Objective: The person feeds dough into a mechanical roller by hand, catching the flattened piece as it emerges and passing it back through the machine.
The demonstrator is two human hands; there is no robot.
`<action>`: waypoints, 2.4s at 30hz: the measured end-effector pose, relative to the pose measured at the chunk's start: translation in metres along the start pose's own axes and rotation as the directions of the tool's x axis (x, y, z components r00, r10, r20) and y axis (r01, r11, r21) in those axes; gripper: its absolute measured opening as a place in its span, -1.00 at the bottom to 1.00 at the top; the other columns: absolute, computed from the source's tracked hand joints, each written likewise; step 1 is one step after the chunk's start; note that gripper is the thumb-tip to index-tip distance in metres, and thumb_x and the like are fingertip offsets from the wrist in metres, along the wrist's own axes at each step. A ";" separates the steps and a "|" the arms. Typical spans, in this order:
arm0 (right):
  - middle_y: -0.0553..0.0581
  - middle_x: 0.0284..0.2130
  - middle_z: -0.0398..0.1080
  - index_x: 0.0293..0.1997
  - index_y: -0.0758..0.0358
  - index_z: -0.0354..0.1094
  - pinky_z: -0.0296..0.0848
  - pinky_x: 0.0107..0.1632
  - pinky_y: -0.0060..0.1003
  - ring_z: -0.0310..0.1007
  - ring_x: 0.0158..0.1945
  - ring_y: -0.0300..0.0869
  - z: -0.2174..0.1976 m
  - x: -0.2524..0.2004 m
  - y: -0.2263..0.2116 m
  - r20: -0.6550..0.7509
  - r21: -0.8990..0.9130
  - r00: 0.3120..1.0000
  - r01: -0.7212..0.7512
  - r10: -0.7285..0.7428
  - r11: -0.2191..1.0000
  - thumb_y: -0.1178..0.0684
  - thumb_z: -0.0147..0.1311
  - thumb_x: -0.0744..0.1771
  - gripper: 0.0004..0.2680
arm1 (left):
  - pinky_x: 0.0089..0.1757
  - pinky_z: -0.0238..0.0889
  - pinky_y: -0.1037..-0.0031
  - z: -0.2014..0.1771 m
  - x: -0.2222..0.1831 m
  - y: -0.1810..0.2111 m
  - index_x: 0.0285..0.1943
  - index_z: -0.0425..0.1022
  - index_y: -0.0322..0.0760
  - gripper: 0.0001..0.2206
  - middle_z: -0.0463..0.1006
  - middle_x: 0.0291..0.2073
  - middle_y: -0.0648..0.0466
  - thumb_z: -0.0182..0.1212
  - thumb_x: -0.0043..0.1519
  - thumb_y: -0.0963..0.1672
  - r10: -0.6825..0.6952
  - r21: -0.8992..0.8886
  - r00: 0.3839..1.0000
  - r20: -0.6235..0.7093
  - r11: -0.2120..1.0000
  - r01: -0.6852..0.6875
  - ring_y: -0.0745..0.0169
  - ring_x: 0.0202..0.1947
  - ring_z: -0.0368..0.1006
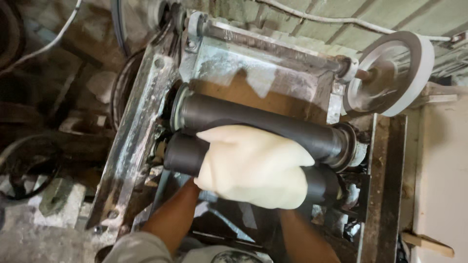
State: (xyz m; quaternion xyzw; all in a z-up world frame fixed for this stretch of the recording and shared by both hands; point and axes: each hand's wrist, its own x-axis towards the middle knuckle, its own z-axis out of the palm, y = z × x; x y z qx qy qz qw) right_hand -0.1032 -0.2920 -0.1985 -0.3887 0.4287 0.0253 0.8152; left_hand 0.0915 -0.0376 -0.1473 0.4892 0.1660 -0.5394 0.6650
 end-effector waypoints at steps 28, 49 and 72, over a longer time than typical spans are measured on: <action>0.29 0.04 0.41 0.24 0.20 0.23 0.34 0.15 0.14 0.36 0.10 0.16 -0.021 -0.134 0.052 -0.247 0.251 0.966 -0.017 0.081 0.968 -0.34 -0.23 0.39 -0.56 | 0.18 0.23 0.01 -0.077 -0.123 -0.062 0.42 0.42 -0.18 -0.32 0.65 0.05 -0.15 -0.16 0.28 0.22 -0.035 0.168 0.984 -0.175 0.984 0.065 -0.02 0.06 0.55; 0.30 0.10 0.43 0.27 0.25 0.24 0.34 0.14 0.02 0.40 0.12 0.10 0.113 -0.172 -0.017 0.065 0.215 0.972 0.208 -0.226 0.954 -0.34 -0.33 0.37 -0.50 | 0.03 0.37 0.28 0.035 -0.117 -0.038 0.30 0.40 -0.40 -0.43 0.60 0.07 -0.08 -0.17 0.34 0.10 0.406 -0.308 0.908 0.104 0.881 -0.359 0.10 0.04 0.52; 0.22 0.12 0.43 0.28 0.18 0.26 0.37 0.14 0.00 0.40 0.14 0.03 0.012 -0.019 0.022 -0.027 0.095 0.993 -0.110 0.113 0.989 -0.30 -0.29 0.40 -0.56 | 0.05 0.38 0.28 -0.034 -0.013 -0.012 0.36 0.29 -0.30 -0.53 0.59 0.08 -0.02 -0.02 0.28 -0.04 -0.108 0.153 0.991 -0.080 0.981 0.119 0.11 0.06 0.51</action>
